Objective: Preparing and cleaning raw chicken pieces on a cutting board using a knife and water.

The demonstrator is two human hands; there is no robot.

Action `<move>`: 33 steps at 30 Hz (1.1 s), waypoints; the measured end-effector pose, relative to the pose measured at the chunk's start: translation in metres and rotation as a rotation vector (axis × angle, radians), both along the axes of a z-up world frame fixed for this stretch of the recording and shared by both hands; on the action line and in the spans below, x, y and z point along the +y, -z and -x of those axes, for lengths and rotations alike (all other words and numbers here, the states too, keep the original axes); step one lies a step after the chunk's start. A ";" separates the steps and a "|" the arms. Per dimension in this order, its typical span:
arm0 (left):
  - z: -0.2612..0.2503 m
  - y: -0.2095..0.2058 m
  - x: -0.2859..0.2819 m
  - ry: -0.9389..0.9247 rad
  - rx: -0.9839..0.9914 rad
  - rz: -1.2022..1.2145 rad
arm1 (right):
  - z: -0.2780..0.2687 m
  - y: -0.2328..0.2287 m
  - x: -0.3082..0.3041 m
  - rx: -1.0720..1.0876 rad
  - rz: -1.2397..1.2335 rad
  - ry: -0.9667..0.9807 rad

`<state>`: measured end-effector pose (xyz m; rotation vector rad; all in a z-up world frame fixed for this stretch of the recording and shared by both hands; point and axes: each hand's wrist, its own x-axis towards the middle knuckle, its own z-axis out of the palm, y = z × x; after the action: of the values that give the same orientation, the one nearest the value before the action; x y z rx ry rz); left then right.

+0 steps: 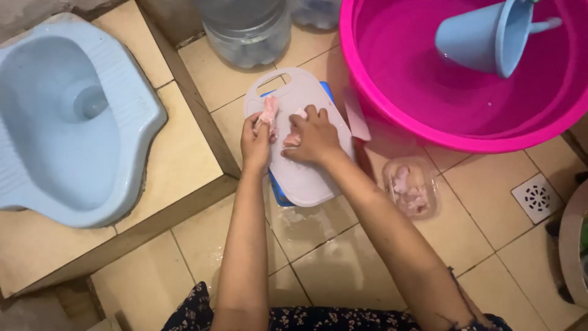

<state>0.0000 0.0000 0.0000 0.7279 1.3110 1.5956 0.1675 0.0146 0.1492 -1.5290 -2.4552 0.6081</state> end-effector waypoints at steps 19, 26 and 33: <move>-0.031 -0.012 0.003 -0.064 0.073 -0.025 | -0.028 0.057 -0.004 0.279 0.013 0.140; -0.087 -0.051 0.007 -0.055 0.367 -0.051 | -0.142 0.022 0.008 0.566 0.389 0.177; -0.227 -0.063 -0.004 0.463 0.162 -0.032 | -0.265 0.021 -0.021 0.585 0.724 0.355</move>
<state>0.2267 -0.0040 0.0630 1.1097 1.1262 1.2050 0.4329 -0.0069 0.1284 -1.6139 -1.5394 1.6932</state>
